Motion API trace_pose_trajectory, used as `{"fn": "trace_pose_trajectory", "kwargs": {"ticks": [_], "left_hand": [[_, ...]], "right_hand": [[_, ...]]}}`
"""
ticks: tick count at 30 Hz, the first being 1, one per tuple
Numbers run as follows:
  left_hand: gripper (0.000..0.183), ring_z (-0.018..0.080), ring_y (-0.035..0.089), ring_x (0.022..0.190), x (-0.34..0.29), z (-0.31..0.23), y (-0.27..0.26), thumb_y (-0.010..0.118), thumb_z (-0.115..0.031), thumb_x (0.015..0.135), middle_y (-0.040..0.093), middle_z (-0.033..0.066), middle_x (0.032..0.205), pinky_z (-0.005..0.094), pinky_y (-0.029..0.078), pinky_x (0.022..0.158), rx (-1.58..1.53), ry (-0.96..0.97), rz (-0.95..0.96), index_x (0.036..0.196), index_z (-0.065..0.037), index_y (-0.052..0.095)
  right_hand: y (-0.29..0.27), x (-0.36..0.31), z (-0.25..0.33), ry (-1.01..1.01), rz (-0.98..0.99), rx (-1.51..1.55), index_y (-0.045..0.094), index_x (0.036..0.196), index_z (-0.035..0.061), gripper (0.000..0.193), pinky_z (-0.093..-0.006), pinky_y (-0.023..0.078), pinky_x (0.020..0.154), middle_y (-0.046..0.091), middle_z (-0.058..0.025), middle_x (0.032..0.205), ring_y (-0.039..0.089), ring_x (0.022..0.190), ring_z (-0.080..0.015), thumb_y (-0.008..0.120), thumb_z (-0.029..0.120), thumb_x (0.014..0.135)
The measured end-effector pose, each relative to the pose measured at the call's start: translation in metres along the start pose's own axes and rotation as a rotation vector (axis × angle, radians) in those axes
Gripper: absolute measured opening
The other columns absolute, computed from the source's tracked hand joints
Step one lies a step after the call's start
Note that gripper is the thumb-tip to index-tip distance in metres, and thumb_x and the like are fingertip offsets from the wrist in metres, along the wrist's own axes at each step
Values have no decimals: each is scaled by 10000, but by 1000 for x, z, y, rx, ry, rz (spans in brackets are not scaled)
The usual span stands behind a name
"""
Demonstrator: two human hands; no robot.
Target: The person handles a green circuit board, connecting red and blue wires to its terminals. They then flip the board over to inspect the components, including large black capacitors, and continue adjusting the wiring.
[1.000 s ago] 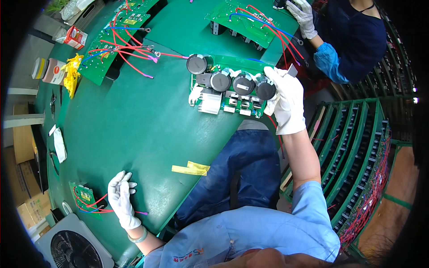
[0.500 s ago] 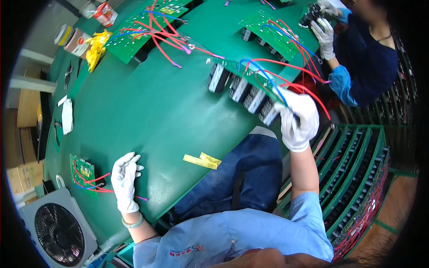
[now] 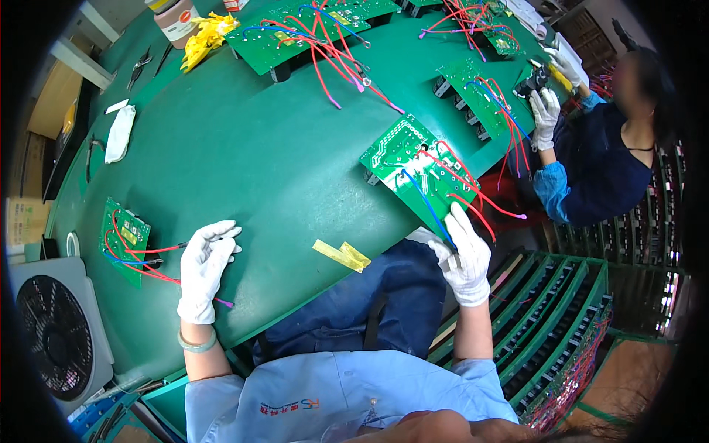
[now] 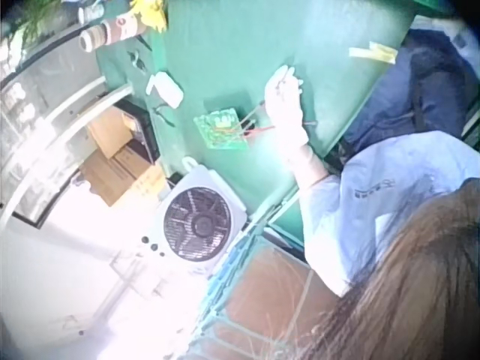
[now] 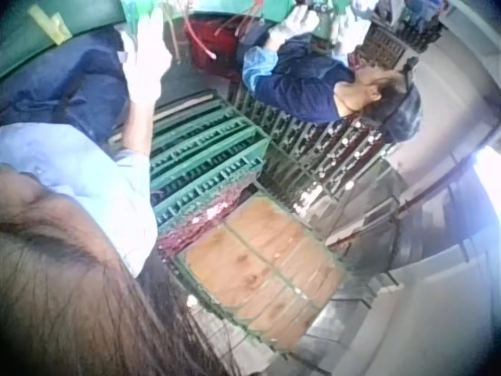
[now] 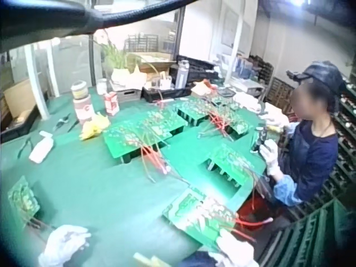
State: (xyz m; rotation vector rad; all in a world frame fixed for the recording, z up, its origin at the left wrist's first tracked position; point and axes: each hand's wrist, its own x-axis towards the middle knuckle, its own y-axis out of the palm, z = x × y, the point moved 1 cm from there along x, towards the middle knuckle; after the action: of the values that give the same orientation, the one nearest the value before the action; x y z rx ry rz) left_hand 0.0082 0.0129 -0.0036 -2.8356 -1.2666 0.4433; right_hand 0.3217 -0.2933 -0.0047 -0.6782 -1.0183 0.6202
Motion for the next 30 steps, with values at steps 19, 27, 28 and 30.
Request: {"fn": "trace_pose_trajectory", "kwargs": {"ticks": [19,27,28,30], "left_hand": [[336,137,645,1044,-10,3,-1,674,-28,937,690,118,1186,277,508,943,0,67,45,1263,25,614],[306,74,620,933,-18,-4,1,681,-31,932,704,75,1106,233,504,873,32,66,32,1228,38,645],[309,73,619,930,-18,-3,1,682,-32,932,703,72,1102,232,504,871,33,77,36,1230,38,644],[314,71,617,926,-18,-2,0,683,-33,932,700,66,1095,230,504,865,36,97,45,1235,39,642]], "right_hand": [[-5,31,96,194,62,-156,701,1210,7,372,-316,554,875,701,-175,1245,724,1015,-246,729,-23,840],[24,17,62,312,-98,53,658,1306,14,447,-303,519,953,662,-190,1307,664,1161,-217,643,-120,879],[27,14,59,319,-100,56,657,1304,9,443,-316,506,990,651,-199,1325,649,1212,-238,642,-120,881],[34,4,50,339,-133,144,652,1305,-3,437,-345,477,1046,625,-194,1366,604,1280,-268,623,-132,889]]}}
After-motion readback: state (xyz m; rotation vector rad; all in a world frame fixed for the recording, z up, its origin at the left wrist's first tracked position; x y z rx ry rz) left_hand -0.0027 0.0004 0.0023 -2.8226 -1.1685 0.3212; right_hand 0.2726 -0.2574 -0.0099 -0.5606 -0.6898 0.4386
